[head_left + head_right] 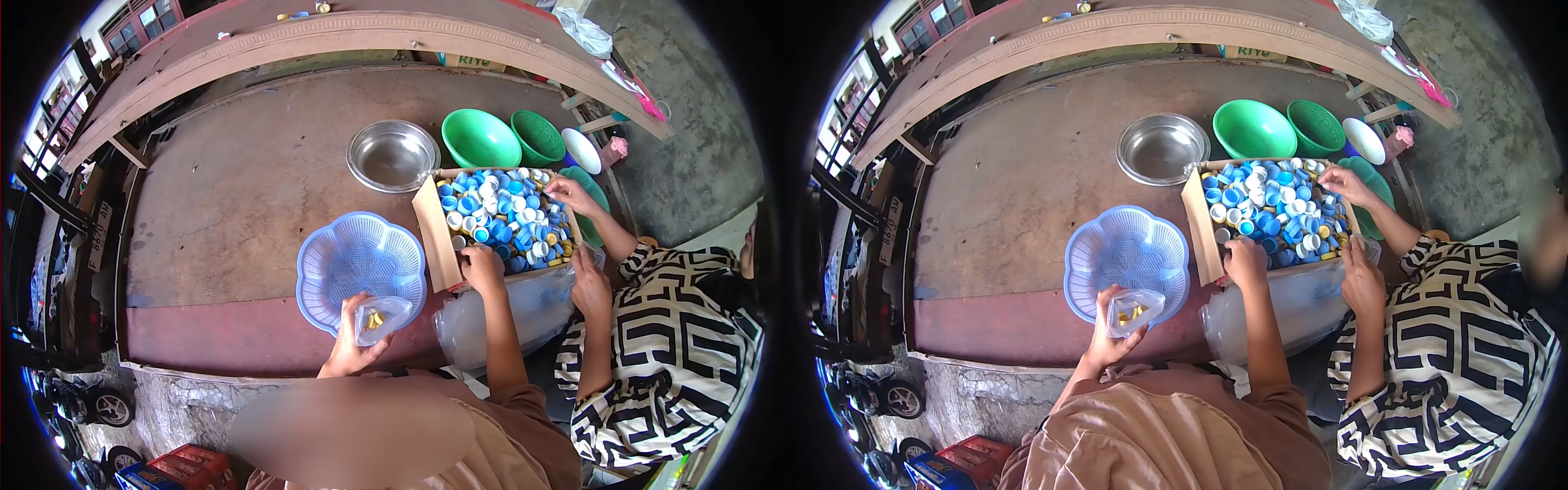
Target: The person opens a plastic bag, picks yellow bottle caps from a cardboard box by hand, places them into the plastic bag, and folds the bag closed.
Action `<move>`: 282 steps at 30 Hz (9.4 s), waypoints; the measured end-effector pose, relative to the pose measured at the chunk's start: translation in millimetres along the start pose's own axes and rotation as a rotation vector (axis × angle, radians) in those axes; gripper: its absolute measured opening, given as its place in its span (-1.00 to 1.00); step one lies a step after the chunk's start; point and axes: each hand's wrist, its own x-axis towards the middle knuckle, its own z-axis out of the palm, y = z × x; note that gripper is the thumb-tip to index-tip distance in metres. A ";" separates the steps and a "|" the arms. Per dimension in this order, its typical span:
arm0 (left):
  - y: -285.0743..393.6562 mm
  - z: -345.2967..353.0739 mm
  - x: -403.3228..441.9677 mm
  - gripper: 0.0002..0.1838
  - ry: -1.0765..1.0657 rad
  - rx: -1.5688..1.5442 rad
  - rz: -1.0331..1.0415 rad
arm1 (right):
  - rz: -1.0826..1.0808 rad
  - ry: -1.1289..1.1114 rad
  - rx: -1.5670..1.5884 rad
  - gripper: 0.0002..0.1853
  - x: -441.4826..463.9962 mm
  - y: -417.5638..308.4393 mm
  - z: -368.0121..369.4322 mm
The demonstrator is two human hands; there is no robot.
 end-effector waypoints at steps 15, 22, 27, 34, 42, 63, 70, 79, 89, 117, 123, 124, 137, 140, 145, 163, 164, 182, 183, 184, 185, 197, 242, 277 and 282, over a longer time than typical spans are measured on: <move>-13.5 7.4 -3.3 -0.20 -0.056 -0.073 -0.023 | 0.242 0.151 1.019 -0.78 -19.7 12.4 9.2; -14.3 8.0 -5.9 -0.17 -0.004 -0.099 -0.031 | -0.178 0.063 0.962 -0.88 -52.3 -80.1 -47.4; -14.9 8.3 -7.4 -0.14 -0.021 -0.112 0.014 | -0.496 -0.091 0.471 -0.85 -70.3 -137.5 -39.8; -10.5 1.2 -3.5 0.13 0.077 0.065 0.172 | -0.403 -0.152 0.701 -0.55 -67.7 -132.5 -30.6; -44.6 5.4 -12.6 -0.20 0.415 -0.925 -0.451 | 0.265 -0.253 1.839 -0.57 -62.4 -110.6 -20.8; -48.3 8.9 -22.3 -0.51 0.311 -1.513 -0.984 | -0.144 -0.084 1.143 -0.74 -55.5 -99.6 -58.3; -54.3 1.1 -26.1 -0.46 0.057 -1.805 -0.691 | 0.029 0.168 0.077 -0.82 -11.1 -14.8 -15.9; -55.3 -8.4 -12.4 -0.45 0.139 -1.524 -0.769 | 0.012 0.394 0.564 -0.92 -19.9 -42.5 -28.4; -37.6 -13.2 -25.9 -0.45 0.057 -1.423 -0.798 | -0.449 0.080 0.309 -0.72 -65.6 -171.2 -76.7; -66.2 -13.5 -38.9 -0.42 0.235 -1.439 -1.028 | -0.242 0.359 0.223 -0.76 48.7 -14.3 -4.3; -74.5 -20.1 -44.0 -0.47 0.181 -1.576 -0.953 | -0.127 0.333 0.314 -0.77 1.4 -0.4 -25.0; -74.6 -19.6 -43.9 -0.48 0.178 -1.615 -0.954 | -0.085 0.314 0.354 -0.78 -3.4 4.7 -22.4; -77.5 -17.8 -45.0 -0.43 0.075 -1.587 -0.914 | 0.062 0.393 0.436 -0.56 -23.0 18.7 -11.7; -79.7 -18.1 -45.5 -0.42 0.085 -1.451 -0.991 | 0.011 0.397 0.457 -0.59 -21.0 24.7 -6.7; -82.4 -16.1 -45.1 -0.41 0.076 -1.459 -0.963 | 0.175 0.618 0.856 -0.67 -27.9 -27.4 -20.9; -60.4 -12.8 -31.8 -0.44 0.084 -1.459 -0.946 | -0.539 -0.163 0.587 -0.70 -65.1 -171.5 -51.4; -60.9 -14.5 -31.3 -0.44 0.074 -1.467 -0.945 | -0.517 -0.176 0.599 -0.70 -64.6 -169.1 -52.8; -75.6 -21.2 -32.8 -0.50 0.151 -1.847 -0.751 | 0.049 0.531 0.553 -0.78 -7.8 -80.5 -37.2; -79.2 -21.3 -33.9 -0.50 0.103 -1.850 -0.718 | 0.076 0.538 0.430 -0.76 1.3 -49.8 -28.3; -83.9 -21.8 -35.5 -0.50 0.057 -1.854 -0.681 | -0.009 0.544 0.204 -0.74 7.9 -18.5 -18.9; -86.1 -22.1 -37.0 -0.50 0.015 -1.857 -0.649 | -0.042 0.479 0.149 -0.73 11.8 1.5 -12.6; -74.2 -16.5 -31.2 -0.63 0.304 -1.259 -0.694 | 0.108 0.225 -0.322 -0.64 31.3 0.2 5.8; -67.1 -5.8 -19.5 -0.63 0.314 -1.404 -0.866 | -0.169 0.106 1.084 -0.81 -49.4 -116.7 -2.6; -89.9 -20.1 -46.7 -0.62 0.205 -1.791 -0.913 | -0.150 0.482 0.155 -0.67 20.4 -2.6 -8.5; -91.8 -16.9 -48.7 -0.62 0.164 -1.770 -0.915 | 0.117 0.389 0.534 -0.72 8.9 11.2 3.4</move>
